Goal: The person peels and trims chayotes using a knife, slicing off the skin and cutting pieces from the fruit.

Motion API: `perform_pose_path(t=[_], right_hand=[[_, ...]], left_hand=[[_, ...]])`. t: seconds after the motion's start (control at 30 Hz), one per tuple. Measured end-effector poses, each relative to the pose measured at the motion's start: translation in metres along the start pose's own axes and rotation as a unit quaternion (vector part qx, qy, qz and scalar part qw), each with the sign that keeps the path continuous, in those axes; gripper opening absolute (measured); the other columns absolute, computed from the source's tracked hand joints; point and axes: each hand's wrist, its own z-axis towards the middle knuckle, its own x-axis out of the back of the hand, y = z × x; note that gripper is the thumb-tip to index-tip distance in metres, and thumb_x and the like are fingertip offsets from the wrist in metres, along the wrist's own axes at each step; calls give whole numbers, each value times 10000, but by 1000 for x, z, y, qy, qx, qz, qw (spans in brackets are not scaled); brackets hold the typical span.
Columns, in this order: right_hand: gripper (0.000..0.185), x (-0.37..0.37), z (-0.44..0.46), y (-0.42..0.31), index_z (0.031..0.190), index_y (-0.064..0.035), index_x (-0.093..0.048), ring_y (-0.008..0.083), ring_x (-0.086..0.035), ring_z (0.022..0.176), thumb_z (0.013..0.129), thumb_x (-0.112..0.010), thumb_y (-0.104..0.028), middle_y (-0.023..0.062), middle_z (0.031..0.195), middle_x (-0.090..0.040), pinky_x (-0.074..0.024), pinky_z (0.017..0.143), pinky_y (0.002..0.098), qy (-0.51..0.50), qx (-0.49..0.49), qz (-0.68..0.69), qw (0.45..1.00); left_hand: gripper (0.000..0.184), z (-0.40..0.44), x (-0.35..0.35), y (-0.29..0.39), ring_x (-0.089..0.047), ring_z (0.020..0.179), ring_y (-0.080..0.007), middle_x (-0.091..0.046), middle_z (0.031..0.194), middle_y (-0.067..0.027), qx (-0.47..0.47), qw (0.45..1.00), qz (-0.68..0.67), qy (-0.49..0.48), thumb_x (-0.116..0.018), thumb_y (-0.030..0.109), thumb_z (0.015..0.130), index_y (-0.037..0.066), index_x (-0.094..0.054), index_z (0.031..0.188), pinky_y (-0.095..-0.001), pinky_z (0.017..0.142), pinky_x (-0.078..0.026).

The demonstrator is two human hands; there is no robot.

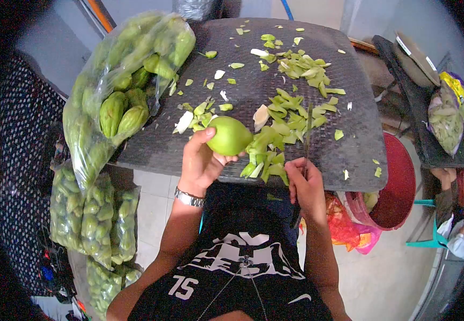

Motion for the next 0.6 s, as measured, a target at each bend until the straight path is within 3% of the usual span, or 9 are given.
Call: perform_pose_path(t=[0.13,0.2,0.3,0.4,0.5,0.6], right_hand=[[201,2,1,0,985,-43,-605,59,-436,453,1021,-654,-235,-28,653,-493,-337,378,235,-8,3,-11,1000],[211,3,2,2,986,-38,-597,69,-446,454,1017,-653,-239,-18,668,-495,-343,372,238,-12,6,-13,1000],[211,4,2,2,983,-36,-597,70,-445,452,1019,-648,-237,-17,662,-493,-342,372,238,-10,6,-13,1000],[197,3,1,0,983,-43,-607,62,-438,454,1022,-649,-232,-26,649,-492,-338,381,236,-4,2,-13,1000],[171,1,0,-1,983,-58,-623,43,-418,453,1028,-653,-220,-47,615,-486,-325,394,229,1,0,-7,1000],[172,0,-1,-2,978,-60,-623,42,-419,455,1027,-655,-222,-47,617,-487,-322,396,228,1,6,-5,1000]], left_hand=[[622,-1,-32,-1,-714,812,-334,-700,1100,-288,10,994,-56,88,-597,460,976,-57,-570,1320,-341,619,-590],[675,-2,-30,3,-710,801,-309,-688,1090,-297,46,993,-79,71,-548,538,1003,-34,-559,1361,-314,594,-587],[701,11,16,-7,-673,724,-244,-688,1125,-287,101,941,-255,-196,-473,604,1027,0,-581,1364,-228,482,-494],[754,12,26,-12,-651,687,-222,-675,1163,-303,102,930,-258,-241,-439,650,1016,21,-557,1415,-231,509,-485],[689,1,14,-9,-676,758,-254,-662,1209,-277,87,959,-239,-129,-518,562,1005,23,-529,1434,-281,585,-517],[642,-8,10,-7,-691,889,-297,-636,1295,-249,39,993,-93,-67,-619,417,968,30,-482,1461,-342,711,-556]])
